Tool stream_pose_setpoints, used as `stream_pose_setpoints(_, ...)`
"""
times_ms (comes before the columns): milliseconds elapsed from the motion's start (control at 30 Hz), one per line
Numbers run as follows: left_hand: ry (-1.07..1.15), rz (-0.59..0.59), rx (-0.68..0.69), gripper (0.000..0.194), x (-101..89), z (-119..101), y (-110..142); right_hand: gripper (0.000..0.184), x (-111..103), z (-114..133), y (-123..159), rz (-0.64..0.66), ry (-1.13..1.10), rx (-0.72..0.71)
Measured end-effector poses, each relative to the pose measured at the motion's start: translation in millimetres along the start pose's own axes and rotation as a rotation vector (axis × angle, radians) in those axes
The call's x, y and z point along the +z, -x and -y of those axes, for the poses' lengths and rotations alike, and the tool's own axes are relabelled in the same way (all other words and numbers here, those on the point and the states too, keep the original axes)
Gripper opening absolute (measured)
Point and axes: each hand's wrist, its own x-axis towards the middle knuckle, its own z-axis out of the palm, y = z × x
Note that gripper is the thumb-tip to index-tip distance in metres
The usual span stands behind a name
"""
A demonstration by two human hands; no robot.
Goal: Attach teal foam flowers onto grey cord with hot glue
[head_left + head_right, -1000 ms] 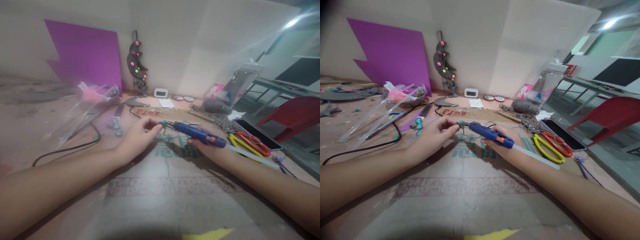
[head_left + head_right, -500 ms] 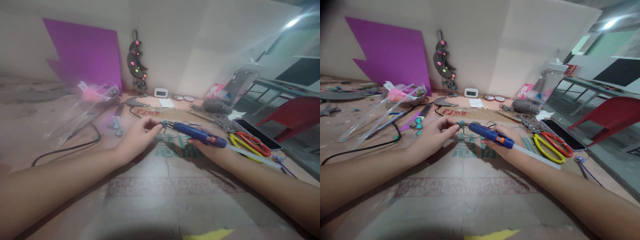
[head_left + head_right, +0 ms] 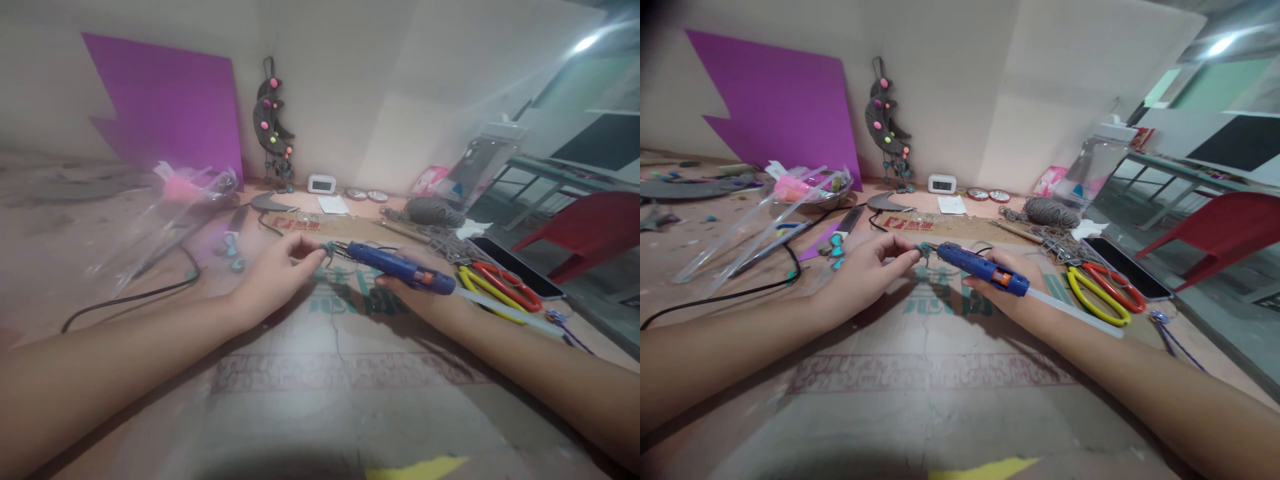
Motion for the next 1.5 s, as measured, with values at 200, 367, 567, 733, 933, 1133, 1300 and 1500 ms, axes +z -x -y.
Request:
stream_pose_setpoints(200, -0.011, 0.005, -0.001, 0.017, 0.7, 1.5, 0.6, 0.020, 0.3, 0.0, 0.7, -0.007, -0.001, -0.027)
stream_pose_setpoints(367, -0.011, 0.020, -0.006, 0.017, 1.9, 2.7, 0.4, 0.021, -1.1, -0.9, 4.4, 0.016, -0.061, -0.056)
stream_pose_setpoints(567, -0.010, -0.003, 0.005, 0.016, 2.0, 1.2, 0.6, 0.021, -1.4, -1.6, 5.4, 0.045, -0.056, -0.023)
stream_pose_setpoints(733, -0.003, -0.001, 0.018, 0.017, 1.5, 2.9, 1.3, 0.022, 0.3, -2.0, 4.3, 0.058, -0.024, -0.022)
stream_pose_setpoints(933, -0.030, 0.000, 0.027, 0.017, 1.1, 1.4, 0.6, 0.020, -2.9, 2.2, 4.0, 0.084, -0.013, -0.026)
stream_pose_setpoints(1133, -0.045, 0.013, 0.029, 0.018, 0.3, -1.4, 2.4, 0.019, -3.6, 2.8, 3.7, 0.099, -0.032, -0.042)
stream_pose_setpoints(1300, -0.054, 0.017, 0.040, 0.019, -0.1, 0.5, 2.8, 0.021, -2.3, 0.2, 3.6, 0.095, -0.022, -0.053)
stream_pose_setpoints(1500, -0.058, 0.017, 0.040, 0.019, -0.1, 0.4, 2.9, 0.020, -2.8, 1.6, 3.8, 0.090, -0.021, -0.041)
